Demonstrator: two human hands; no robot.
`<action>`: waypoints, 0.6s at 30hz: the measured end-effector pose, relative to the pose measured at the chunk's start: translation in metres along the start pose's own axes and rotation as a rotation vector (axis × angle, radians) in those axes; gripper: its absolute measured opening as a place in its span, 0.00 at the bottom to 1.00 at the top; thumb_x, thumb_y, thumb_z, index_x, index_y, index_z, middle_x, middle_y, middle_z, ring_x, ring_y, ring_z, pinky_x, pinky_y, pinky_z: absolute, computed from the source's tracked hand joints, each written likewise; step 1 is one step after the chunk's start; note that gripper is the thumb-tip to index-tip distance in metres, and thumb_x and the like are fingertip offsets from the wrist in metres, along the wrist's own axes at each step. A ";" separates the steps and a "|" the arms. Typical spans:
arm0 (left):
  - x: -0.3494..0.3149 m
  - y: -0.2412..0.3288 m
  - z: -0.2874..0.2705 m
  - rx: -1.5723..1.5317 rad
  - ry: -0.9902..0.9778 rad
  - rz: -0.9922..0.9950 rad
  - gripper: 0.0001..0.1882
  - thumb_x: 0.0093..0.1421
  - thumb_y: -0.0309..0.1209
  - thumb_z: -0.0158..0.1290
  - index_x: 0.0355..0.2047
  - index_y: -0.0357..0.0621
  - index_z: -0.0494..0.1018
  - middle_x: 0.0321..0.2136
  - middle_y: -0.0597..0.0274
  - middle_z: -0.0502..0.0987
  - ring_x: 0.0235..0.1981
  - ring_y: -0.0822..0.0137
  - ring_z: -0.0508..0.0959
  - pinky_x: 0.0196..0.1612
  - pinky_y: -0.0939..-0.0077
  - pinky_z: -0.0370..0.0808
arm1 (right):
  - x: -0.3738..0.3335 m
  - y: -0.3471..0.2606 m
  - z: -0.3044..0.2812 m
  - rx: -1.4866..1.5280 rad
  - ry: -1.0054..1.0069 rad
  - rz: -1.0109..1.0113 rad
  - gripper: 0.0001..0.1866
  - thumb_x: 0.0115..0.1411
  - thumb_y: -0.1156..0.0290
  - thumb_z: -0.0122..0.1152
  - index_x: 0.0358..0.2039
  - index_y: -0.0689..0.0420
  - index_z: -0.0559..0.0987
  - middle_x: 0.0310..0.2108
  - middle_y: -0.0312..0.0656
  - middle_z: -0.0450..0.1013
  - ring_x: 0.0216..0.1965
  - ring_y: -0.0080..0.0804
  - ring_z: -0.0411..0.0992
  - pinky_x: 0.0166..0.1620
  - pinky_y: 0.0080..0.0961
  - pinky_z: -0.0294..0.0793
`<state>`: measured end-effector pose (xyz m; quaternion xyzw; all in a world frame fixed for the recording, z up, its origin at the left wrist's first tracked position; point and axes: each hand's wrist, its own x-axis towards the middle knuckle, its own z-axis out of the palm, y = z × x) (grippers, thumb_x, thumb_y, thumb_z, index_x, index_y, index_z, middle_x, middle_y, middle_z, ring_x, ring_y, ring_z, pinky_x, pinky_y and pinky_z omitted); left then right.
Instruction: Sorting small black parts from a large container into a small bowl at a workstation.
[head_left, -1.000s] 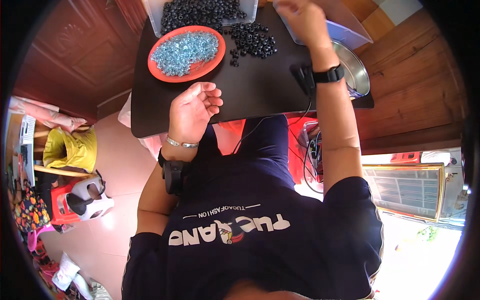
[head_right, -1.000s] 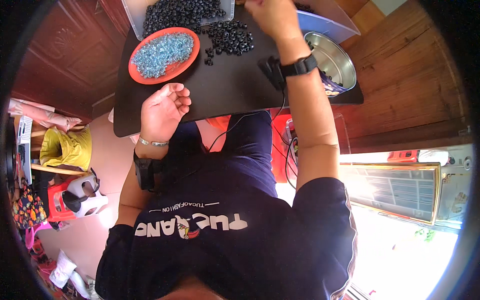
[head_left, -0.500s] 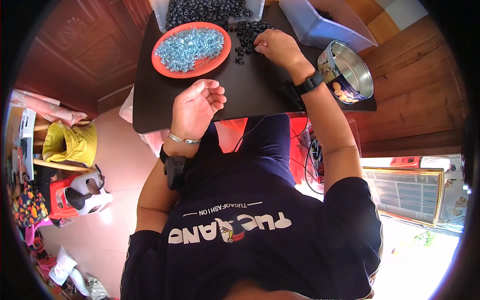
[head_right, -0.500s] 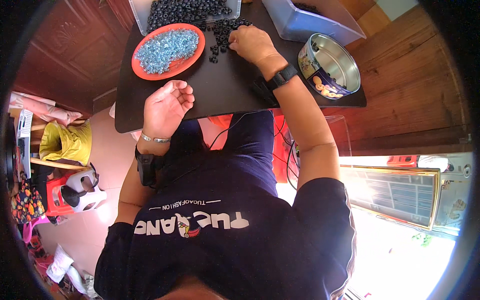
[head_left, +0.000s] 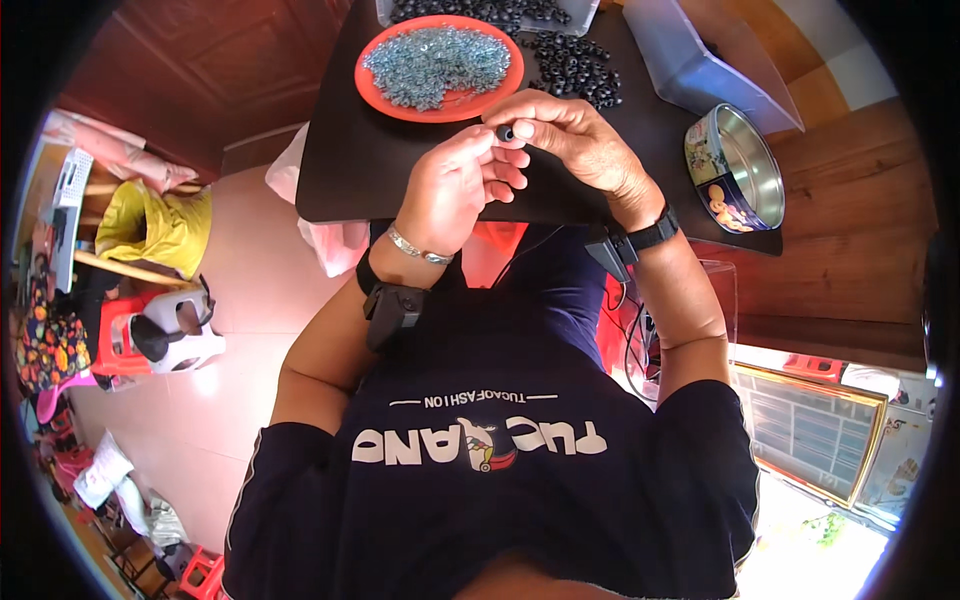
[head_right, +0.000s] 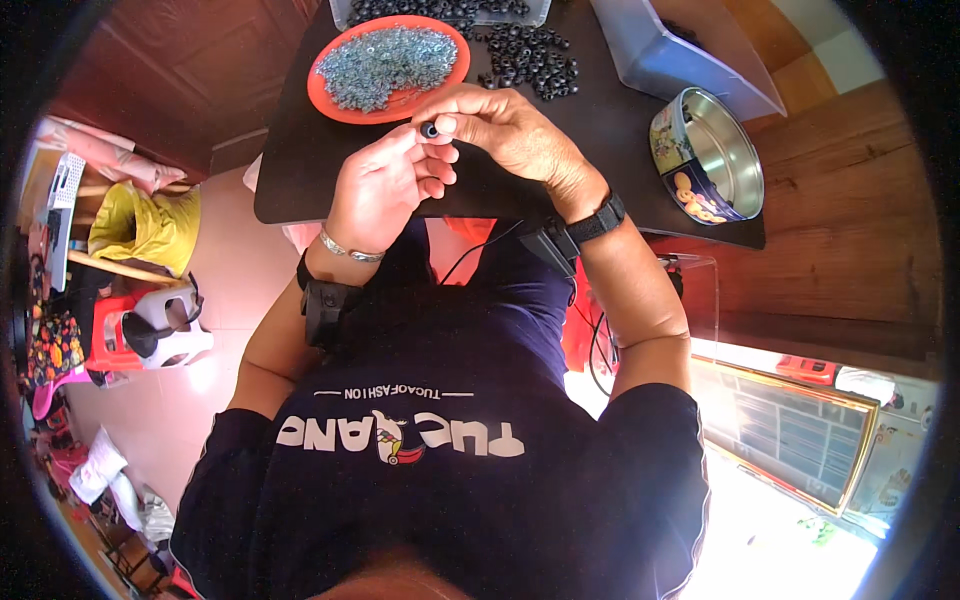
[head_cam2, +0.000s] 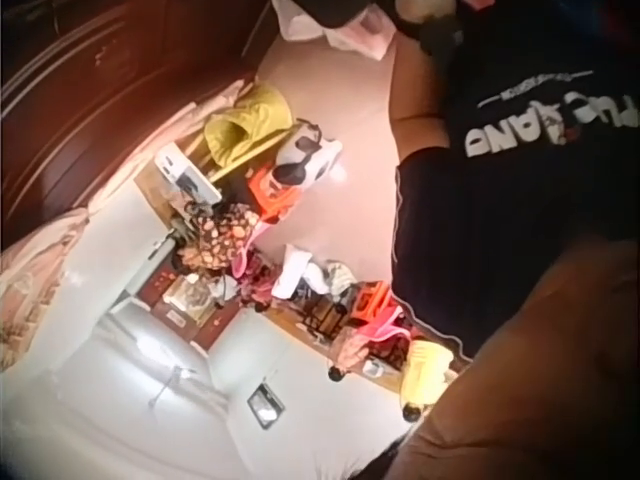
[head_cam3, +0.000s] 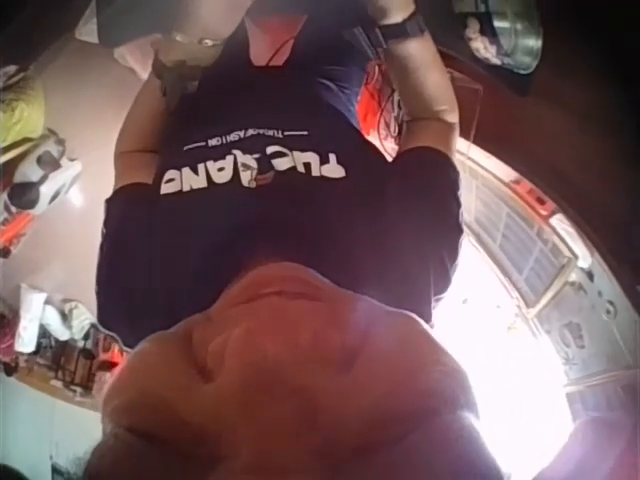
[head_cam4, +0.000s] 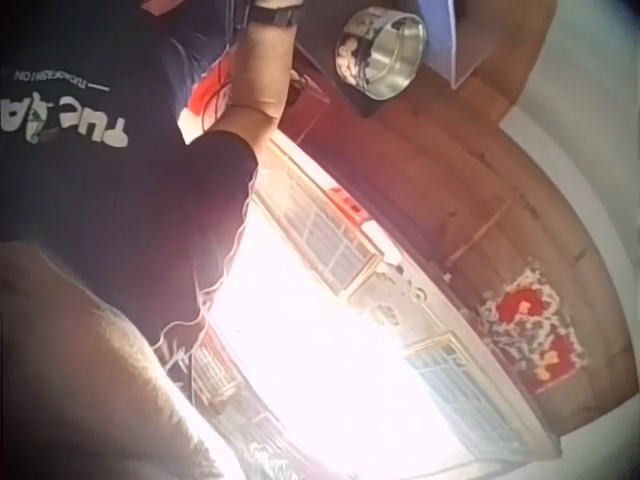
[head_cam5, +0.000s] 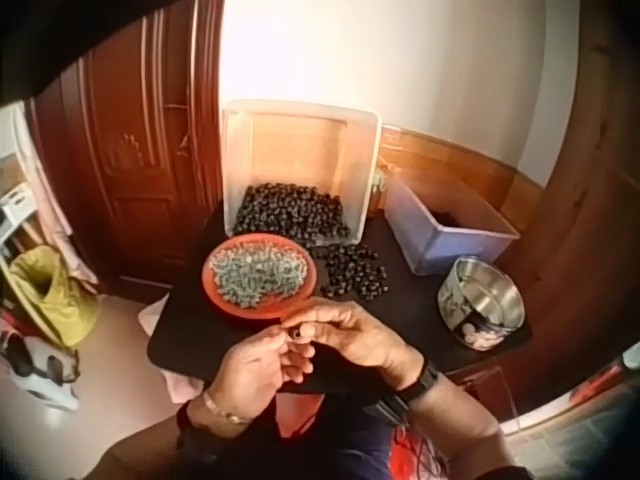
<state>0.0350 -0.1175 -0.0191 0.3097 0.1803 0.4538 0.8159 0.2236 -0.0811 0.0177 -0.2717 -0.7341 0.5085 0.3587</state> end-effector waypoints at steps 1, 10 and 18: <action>-0.001 -0.001 -0.001 -0.002 0.005 0.009 0.16 0.64 0.37 0.42 0.41 0.36 0.70 0.35 0.54 0.76 0.34 0.63 0.76 0.37 0.73 0.70 | 0.000 0.003 0.002 -0.022 0.008 0.003 0.13 0.62 0.66 0.55 0.44 0.58 0.79 0.39 0.35 0.76 0.43 0.24 0.71 0.50 0.24 0.68; -0.004 -0.004 -0.003 0.005 0.072 0.074 0.12 0.62 0.35 0.43 0.38 0.40 0.70 0.32 0.59 0.76 0.31 0.66 0.76 0.33 0.76 0.72 | 0.000 0.001 0.016 -0.334 0.086 -0.146 0.11 0.60 0.71 0.57 0.43 0.58 0.79 0.41 0.38 0.74 0.44 0.26 0.71 0.48 0.24 0.71; -0.005 -0.002 -0.011 0.032 -0.025 0.134 0.15 0.65 0.35 0.41 0.42 0.36 0.69 0.35 0.57 0.74 0.34 0.64 0.75 0.37 0.73 0.70 | -0.005 -0.009 0.020 -0.189 0.158 -0.067 0.13 0.55 0.75 0.63 0.43 0.58 0.78 0.41 0.38 0.74 0.43 0.26 0.72 0.48 0.24 0.71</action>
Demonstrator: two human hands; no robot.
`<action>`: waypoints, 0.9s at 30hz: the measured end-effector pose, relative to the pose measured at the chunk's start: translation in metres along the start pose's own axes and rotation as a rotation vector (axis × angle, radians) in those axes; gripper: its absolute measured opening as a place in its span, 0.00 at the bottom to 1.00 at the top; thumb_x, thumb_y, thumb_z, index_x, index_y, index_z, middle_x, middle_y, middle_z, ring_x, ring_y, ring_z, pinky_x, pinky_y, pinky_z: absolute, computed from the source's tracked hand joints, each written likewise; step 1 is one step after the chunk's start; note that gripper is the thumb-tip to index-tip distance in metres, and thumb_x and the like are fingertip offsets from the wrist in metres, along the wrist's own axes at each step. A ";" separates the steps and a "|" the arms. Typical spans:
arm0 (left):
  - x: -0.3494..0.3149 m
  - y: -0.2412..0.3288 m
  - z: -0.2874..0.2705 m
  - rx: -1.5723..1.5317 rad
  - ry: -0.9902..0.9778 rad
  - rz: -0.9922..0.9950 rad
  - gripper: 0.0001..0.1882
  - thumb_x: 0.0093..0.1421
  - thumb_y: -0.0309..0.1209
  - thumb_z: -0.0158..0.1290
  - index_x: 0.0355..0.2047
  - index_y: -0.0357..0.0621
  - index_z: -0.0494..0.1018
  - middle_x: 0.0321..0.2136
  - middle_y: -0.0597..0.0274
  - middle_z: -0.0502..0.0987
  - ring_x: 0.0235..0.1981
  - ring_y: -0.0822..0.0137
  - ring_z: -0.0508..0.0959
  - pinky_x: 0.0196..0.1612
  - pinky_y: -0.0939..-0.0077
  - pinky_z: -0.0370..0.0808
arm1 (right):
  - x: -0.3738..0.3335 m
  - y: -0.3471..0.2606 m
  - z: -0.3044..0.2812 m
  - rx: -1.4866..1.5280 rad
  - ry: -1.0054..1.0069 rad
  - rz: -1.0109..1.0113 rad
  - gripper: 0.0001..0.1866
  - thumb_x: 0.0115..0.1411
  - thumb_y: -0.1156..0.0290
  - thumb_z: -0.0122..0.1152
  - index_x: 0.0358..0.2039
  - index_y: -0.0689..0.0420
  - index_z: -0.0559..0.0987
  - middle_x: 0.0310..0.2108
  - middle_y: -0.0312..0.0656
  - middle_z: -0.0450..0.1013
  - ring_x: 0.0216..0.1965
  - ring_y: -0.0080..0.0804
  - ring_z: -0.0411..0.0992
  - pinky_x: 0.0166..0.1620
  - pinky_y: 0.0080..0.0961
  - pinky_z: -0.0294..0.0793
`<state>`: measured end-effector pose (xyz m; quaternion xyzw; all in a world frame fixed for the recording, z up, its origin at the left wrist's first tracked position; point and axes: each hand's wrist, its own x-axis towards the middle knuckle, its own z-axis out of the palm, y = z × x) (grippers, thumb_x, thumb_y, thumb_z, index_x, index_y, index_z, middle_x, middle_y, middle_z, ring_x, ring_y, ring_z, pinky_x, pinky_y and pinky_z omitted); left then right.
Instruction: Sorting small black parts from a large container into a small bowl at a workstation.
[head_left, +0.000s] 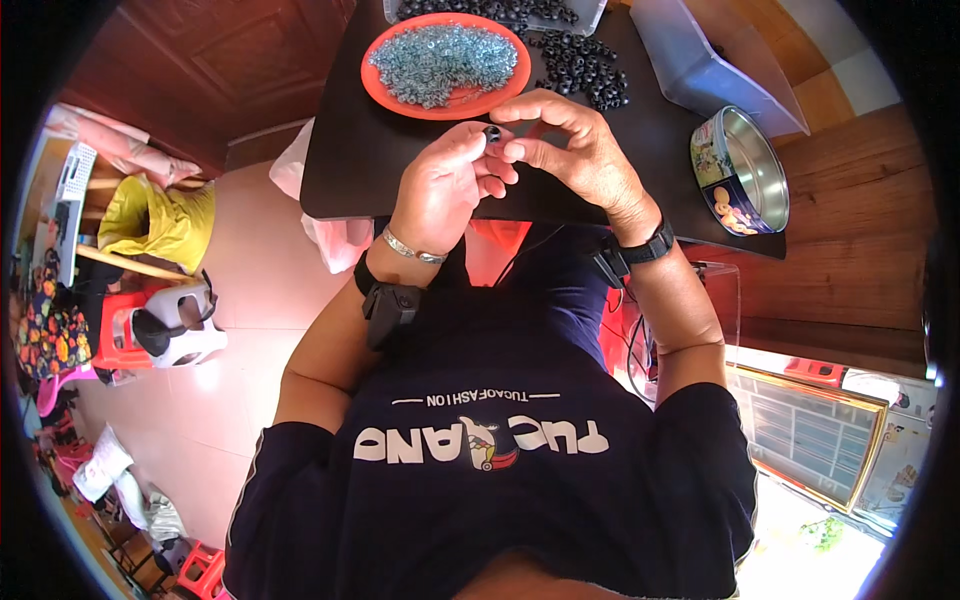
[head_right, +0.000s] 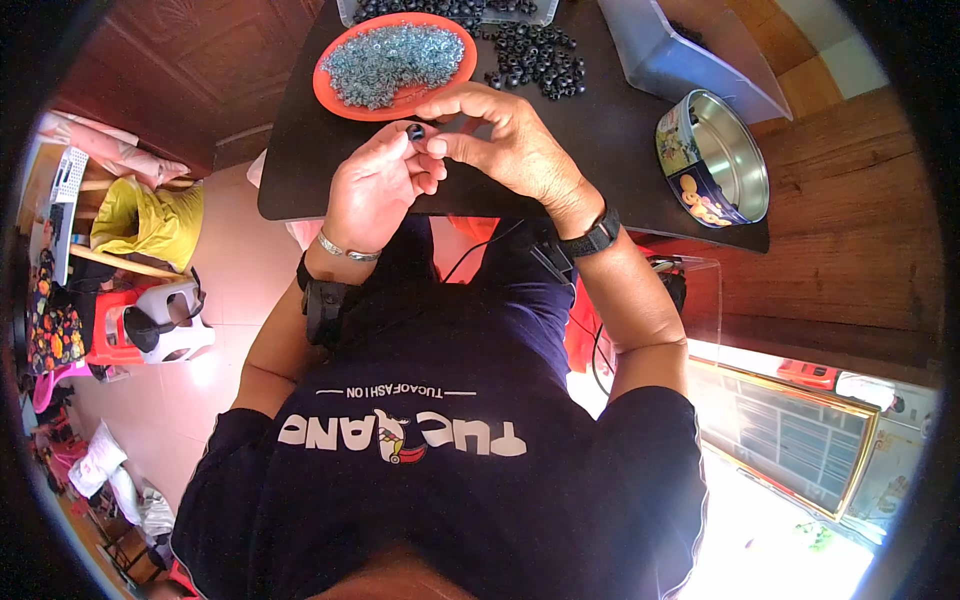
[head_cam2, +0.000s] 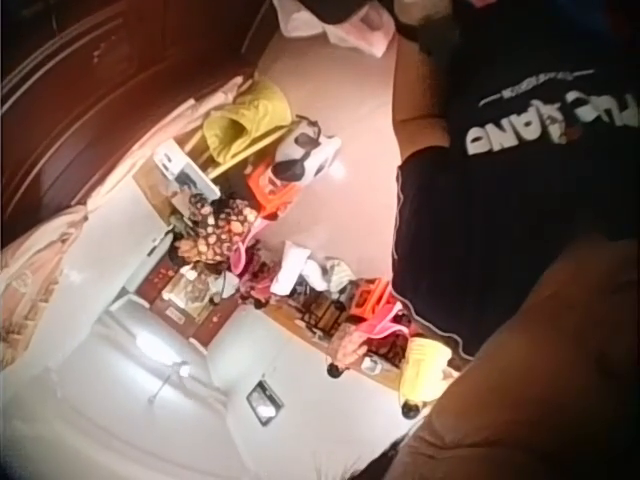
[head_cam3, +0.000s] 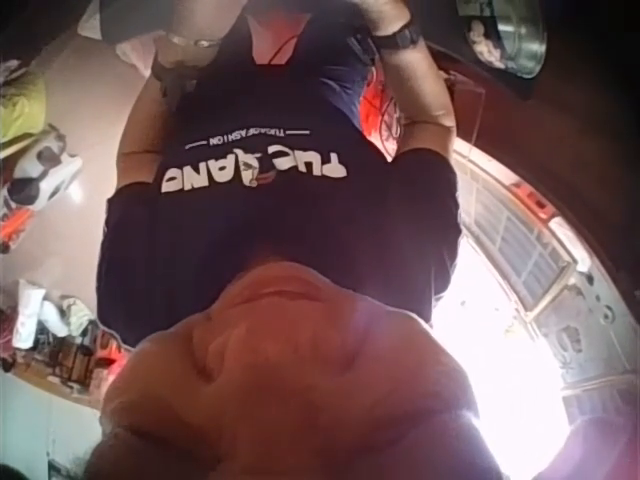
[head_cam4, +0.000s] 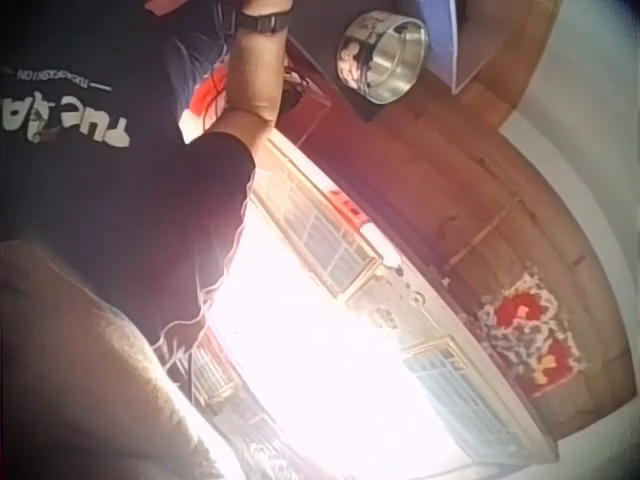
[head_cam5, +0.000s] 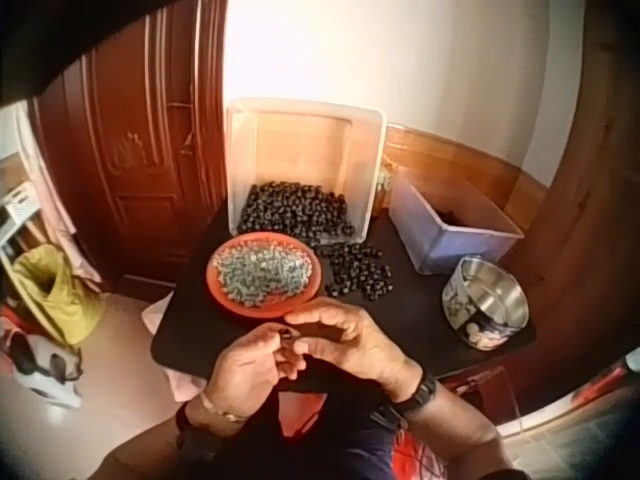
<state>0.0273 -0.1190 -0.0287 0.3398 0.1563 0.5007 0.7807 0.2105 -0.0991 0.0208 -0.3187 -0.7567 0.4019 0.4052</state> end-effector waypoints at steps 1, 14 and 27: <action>-0.001 0.000 0.001 0.000 0.000 0.001 0.15 0.65 0.35 0.41 0.42 0.36 0.69 0.35 0.57 0.74 0.34 0.64 0.75 0.37 0.73 0.70 | -0.001 -0.001 0.000 -0.007 -0.002 0.009 0.14 0.54 0.75 0.64 0.42 0.58 0.78 0.41 0.39 0.74 0.43 0.26 0.72 0.48 0.24 0.71; -0.010 0.001 -0.008 0.044 0.008 0.007 0.14 0.65 0.35 0.42 0.43 0.37 0.67 0.34 0.60 0.73 0.34 0.67 0.75 0.37 0.75 0.69 | 0.005 0.001 0.014 -0.080 -0.041 -0.105 0.10 0.53 0.78 0.64 0.37 0.58 0.79 0.39 0.39 0.75 0.42 0.27 0.73 0.47 0.25 0.71; -0.020 0.027 -0.038 -0.019 0.103 0.058 0.13 0.62 0.34 0.43 0.39 0.37 0.70 0.34 0.58 0.73 0.36 0.65 0.74 0.42 0.71 0.70 | 0.083 0.020 -0.008 -0.761 -0.167 -0.189 0.07 0.49 0.72 0.60 0.31 0.55 0.81 0.29 0.41 0.75 0.34 0.40 0.73 0.38 0.31 0.72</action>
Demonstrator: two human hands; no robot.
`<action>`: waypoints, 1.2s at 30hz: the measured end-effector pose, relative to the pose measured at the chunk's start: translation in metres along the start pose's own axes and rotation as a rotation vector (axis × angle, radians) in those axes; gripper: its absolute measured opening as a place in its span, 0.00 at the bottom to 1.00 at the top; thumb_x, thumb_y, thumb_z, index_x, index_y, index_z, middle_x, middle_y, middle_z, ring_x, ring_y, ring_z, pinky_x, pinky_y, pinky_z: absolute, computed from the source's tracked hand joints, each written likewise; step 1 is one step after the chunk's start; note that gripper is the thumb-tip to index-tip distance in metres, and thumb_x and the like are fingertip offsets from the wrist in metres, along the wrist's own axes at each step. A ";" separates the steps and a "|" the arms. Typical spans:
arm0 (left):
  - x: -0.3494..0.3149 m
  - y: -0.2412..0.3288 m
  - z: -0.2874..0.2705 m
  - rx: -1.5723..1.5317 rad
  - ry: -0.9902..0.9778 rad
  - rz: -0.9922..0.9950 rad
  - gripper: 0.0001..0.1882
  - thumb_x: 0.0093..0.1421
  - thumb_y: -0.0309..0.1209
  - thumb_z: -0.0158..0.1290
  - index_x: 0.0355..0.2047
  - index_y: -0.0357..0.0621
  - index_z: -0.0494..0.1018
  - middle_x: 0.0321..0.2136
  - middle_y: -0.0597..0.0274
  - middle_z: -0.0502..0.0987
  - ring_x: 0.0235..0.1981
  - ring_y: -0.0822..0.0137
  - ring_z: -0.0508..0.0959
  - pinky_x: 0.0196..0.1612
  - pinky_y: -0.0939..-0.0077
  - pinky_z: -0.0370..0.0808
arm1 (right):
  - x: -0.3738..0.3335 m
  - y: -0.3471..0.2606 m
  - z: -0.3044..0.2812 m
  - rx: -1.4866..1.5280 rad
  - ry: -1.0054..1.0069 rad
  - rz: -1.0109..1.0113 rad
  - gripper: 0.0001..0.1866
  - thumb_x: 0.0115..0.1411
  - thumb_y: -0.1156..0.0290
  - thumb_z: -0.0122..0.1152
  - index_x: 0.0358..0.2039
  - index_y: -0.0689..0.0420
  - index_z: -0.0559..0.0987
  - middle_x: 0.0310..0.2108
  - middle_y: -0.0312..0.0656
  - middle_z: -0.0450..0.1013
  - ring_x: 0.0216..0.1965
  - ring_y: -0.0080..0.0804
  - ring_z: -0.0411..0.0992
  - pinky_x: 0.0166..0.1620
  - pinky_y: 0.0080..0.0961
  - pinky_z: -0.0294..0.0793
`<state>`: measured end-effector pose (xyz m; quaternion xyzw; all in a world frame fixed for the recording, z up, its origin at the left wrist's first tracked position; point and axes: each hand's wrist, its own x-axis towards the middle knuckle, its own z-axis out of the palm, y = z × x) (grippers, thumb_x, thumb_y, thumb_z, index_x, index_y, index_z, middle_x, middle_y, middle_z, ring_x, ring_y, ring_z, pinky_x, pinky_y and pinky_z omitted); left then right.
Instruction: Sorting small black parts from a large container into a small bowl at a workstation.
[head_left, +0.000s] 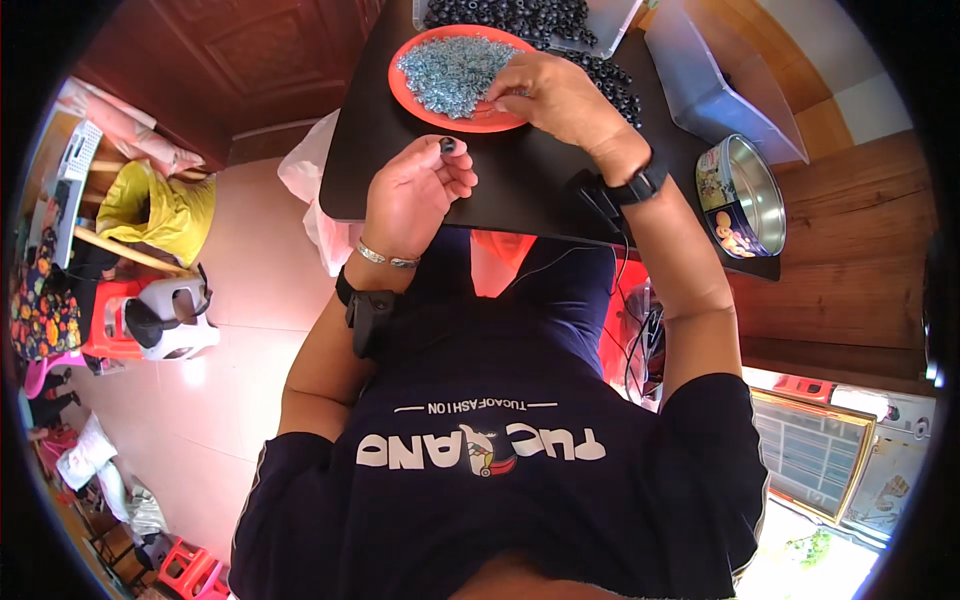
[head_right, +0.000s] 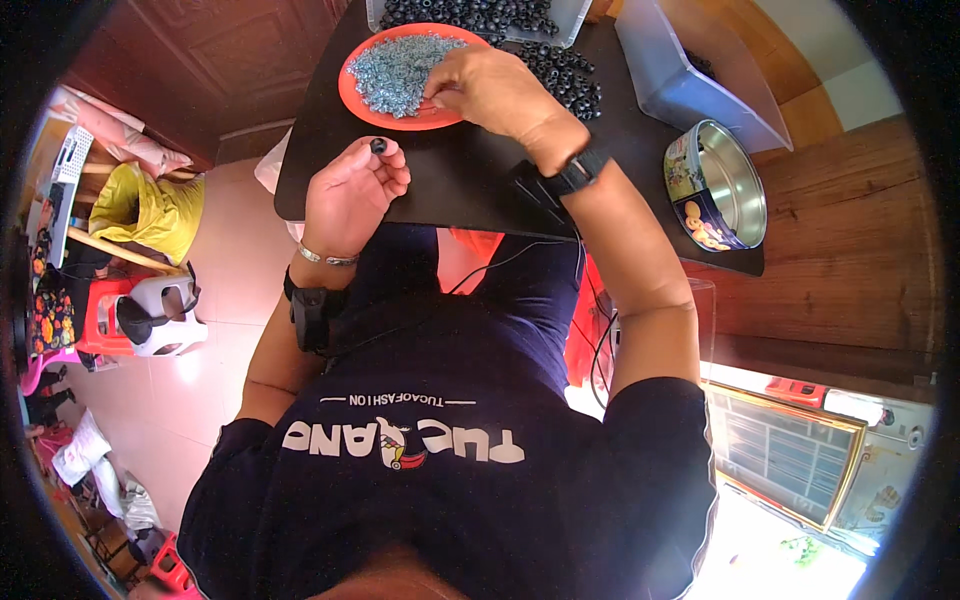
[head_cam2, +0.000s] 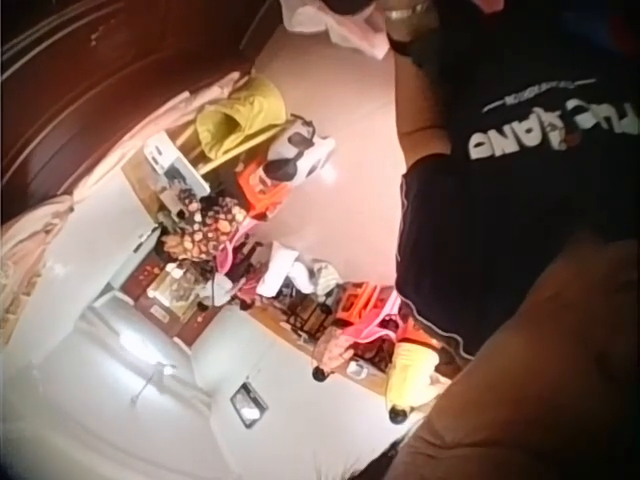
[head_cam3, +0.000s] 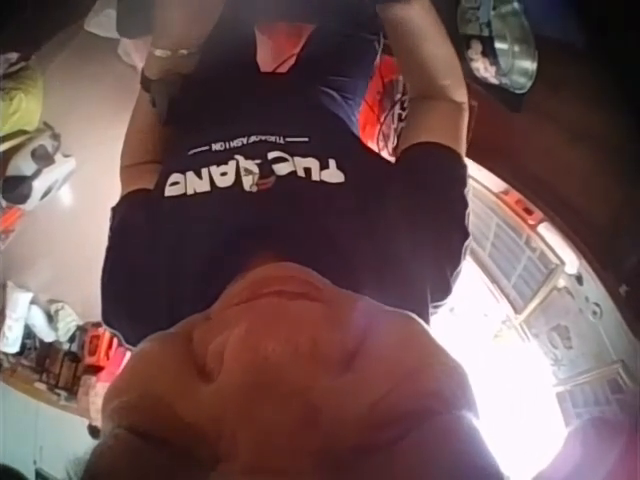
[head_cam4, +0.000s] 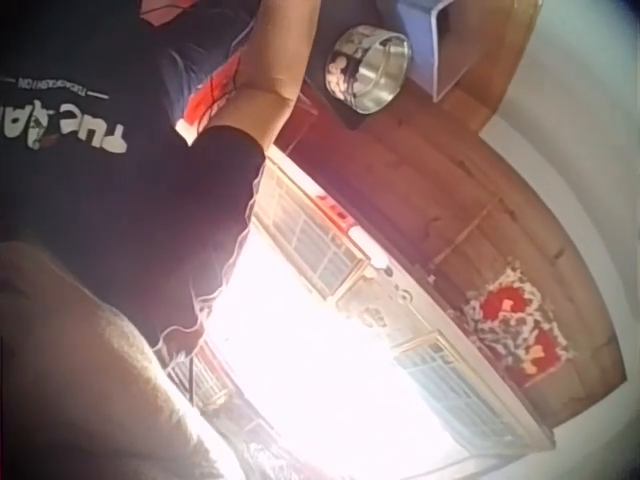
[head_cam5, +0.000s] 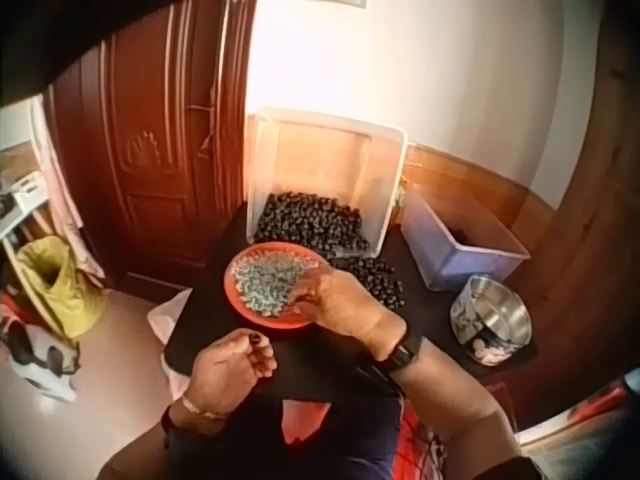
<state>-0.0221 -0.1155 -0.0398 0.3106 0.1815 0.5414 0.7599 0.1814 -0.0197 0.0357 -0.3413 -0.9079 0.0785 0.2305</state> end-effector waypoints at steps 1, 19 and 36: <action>0.000 0.000 0.000 -0.017 0.005 0.003 0.13 0.62 0.34 0.43 0.38 0.37 0.70 0.34 0.58 0.73 0.36 0.65 0.74 0.43 0.71 0.70 | 0.004 0.000 0.003 0.000 -0.003 -0.002 0.07 0.49 0.72 0.60 0.31 0.55 0.81 0.29 0.41 0.75 0.34 0.40 0.73 0.38 0.31 0.72; 0.005 -0.004 0.011 -0.092 0.007 -0.028 0.13 0.63 0.33 0.44 0.39 0.35 0.71 0.33 0.56 0.75 0.33 0.64 0.76 0.39 0.72 0.72 | -0.020 -0.029 0.001 0.777 0.026 0.232 0.06 0.60 0.73 0.57 0.36 0.61 0.78 0.34 0.37 0.76 0.39 0.22 0.73 0.45 0.20 0.71; 0.012 -0.024 0.038 -0.066 0.010 -0.105 0.12 0.63 0.33 0.43 0.39 0.37 0.70 0.31 0.59 0.75 0.33 0.66 0.75 0.39 0.74 0.70 | -0.068 -0.047 0.016 0.600 0.304 0.100 0.05 0.57 0.74 0.61 0.34 0.59 0.77 0.30 0.37 0.74 0.34 0.25 0.73 0.39 0.23 0.73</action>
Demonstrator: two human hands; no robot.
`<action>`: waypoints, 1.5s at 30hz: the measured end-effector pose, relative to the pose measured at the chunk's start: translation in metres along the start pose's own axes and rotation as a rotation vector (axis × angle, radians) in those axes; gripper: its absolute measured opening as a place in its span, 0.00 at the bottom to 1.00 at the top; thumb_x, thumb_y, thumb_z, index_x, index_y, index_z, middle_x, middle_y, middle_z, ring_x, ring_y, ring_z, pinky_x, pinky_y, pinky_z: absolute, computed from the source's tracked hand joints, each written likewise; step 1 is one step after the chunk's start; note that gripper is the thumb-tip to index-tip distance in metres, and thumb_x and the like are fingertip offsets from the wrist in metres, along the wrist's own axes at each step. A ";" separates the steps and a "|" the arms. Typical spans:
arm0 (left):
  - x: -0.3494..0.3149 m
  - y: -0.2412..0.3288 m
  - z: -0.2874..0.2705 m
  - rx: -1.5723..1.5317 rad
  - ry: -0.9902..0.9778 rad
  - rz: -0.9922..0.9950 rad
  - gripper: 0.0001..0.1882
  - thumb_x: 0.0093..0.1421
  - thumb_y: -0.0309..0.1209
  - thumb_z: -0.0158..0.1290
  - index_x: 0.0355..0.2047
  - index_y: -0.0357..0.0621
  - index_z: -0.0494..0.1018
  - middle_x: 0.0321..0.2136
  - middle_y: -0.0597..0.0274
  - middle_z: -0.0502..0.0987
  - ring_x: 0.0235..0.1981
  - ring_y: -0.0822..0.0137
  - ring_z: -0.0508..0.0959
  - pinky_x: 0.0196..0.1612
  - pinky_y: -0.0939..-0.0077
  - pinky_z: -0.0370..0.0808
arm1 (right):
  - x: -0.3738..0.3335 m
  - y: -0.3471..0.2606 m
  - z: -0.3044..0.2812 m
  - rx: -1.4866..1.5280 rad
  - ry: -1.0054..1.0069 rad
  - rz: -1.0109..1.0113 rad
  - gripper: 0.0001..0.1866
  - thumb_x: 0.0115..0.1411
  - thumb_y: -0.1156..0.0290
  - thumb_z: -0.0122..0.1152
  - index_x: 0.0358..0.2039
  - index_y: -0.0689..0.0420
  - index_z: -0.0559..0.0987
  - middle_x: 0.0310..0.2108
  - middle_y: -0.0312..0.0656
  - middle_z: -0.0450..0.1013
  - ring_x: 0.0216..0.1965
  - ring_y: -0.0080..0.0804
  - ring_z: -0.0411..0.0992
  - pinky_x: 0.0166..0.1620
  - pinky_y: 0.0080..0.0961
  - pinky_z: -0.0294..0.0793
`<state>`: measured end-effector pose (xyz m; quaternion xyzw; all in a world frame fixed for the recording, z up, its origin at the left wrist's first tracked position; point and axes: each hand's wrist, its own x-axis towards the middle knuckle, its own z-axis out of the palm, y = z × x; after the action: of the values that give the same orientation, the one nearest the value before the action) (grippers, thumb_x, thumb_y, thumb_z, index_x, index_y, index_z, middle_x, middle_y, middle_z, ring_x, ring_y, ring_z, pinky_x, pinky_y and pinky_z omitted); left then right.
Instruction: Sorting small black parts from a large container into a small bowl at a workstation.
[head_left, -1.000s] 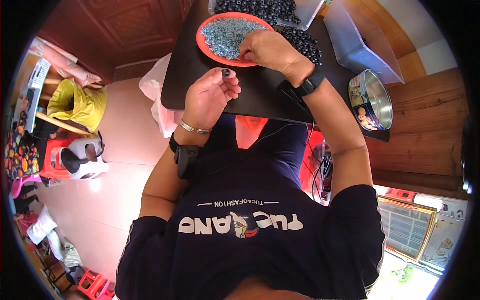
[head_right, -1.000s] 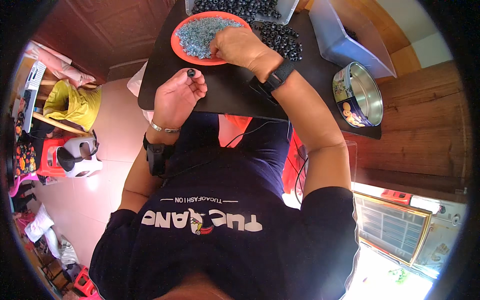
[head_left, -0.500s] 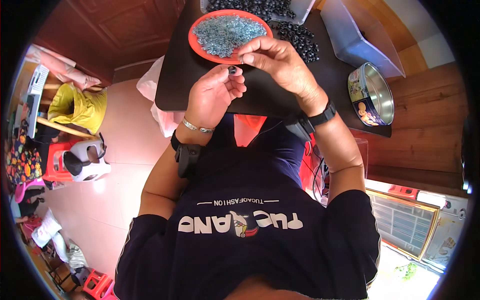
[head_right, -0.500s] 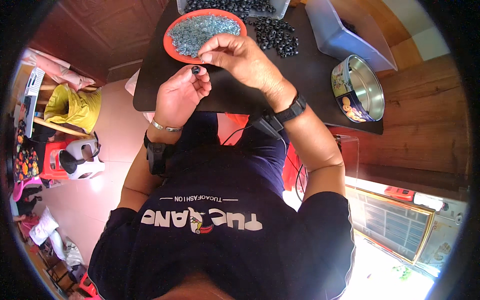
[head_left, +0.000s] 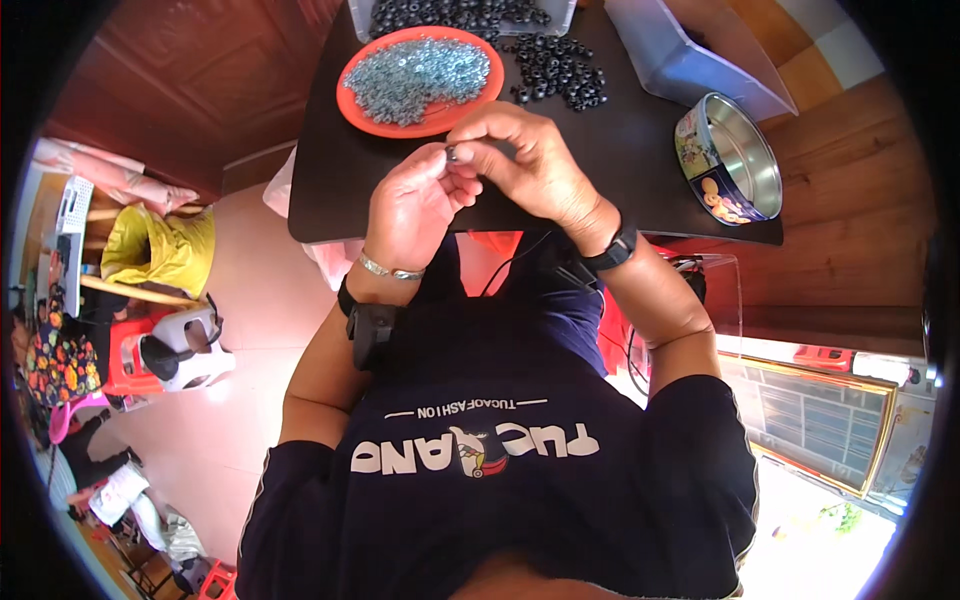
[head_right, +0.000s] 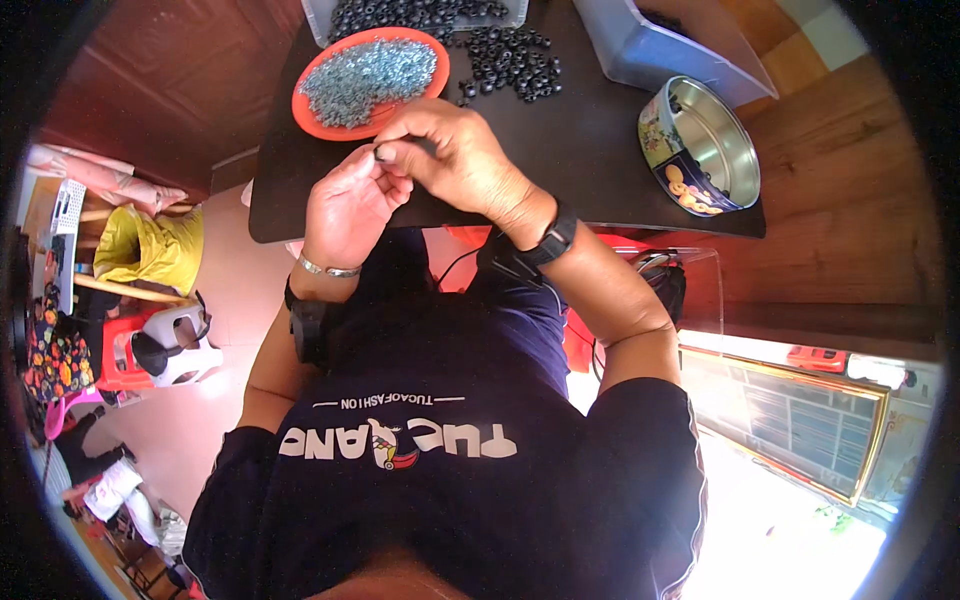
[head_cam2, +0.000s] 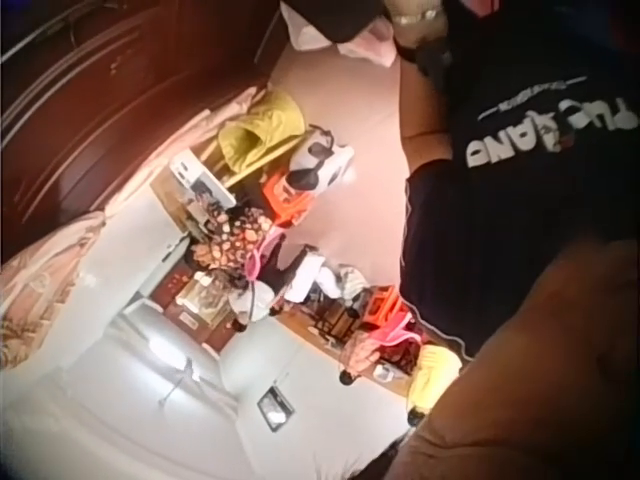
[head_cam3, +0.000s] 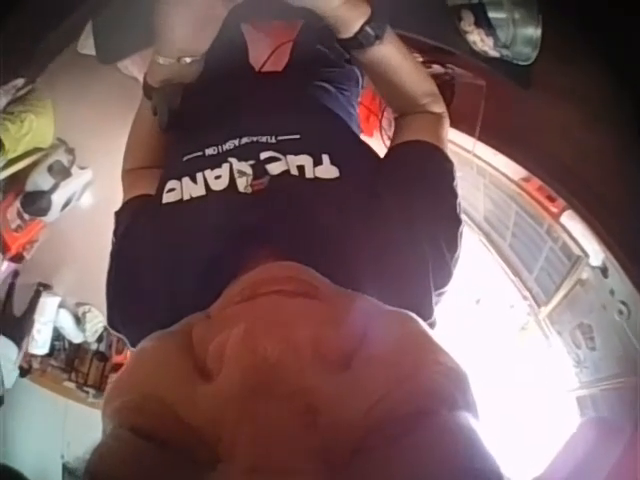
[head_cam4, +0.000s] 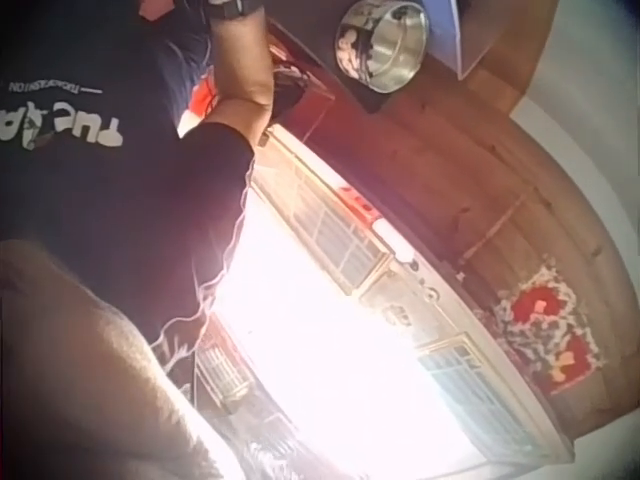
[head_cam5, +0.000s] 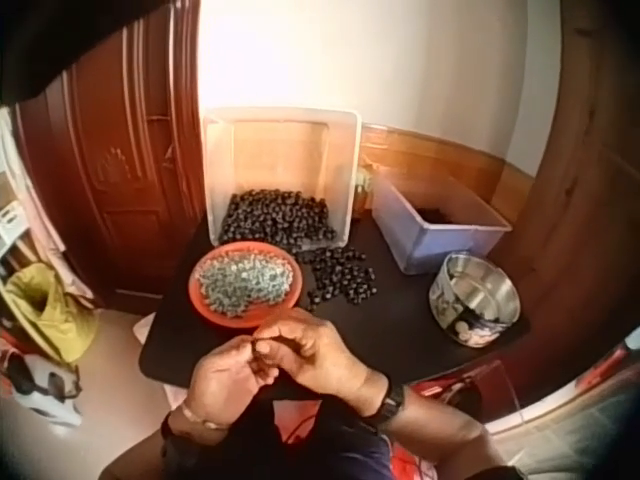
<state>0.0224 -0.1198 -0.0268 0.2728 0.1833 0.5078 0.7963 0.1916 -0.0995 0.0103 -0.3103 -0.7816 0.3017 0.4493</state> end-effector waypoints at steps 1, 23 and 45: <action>-0.001 0.000 0.000 -0.003 0.008 0.002 0.13 0.63 0.34 0.43 0.39 0.37 0.70 0.31 0.60 0.75 0.32 0.67 0.75 0.39 0.75 0.70 | 0.000 0.000 0.000 -0.123 0.022 -0.122 0.06 0.55 0.74 0.63 0.33 0.59 0.77 0.30 0.38 0.74 0.34 0.28 0.73 0.39 0.25 0.73; -0.001 0.006 -0.014 0.052 -0.073 0.009 0.13 0.63 0.34 0.42 0.37 0.37 0.70 0.34 0.58 0.73 0.35 0.65 0.74 0.41 0.71 0.71 | 0.002 0.053 -0.131 -0.910 -0.055 0.257 0.08 0.50 0.68 0.62 0.32 0.54 0.81 0.28 0.41 0.74 0.31 0.37 0.74 0.37 0.30 0.73; 0.001 0.007 -0.017 0.067 -0.099 -0.017 0.12 0.62 0.33 0.42 0.38 0.37 0.69 0.34 0.57 0.71 0.37 0.64 0.73 0.44 0.71 0.69 | 0.005 0.069 -0.115 -1.032 -0.139 0.171 0.05 0.52 0.68 0.61 0.30 0.52 0.78 0.30 0.39 0.73 0.35 0.40 0.74 0.39 0.33 0.73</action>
<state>0.0081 -0.1126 -0.0362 0.3224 0.1628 0.4805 0.7992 0.3066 -0.0304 0.0087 -0.5330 -0.8283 -0.0669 0.1591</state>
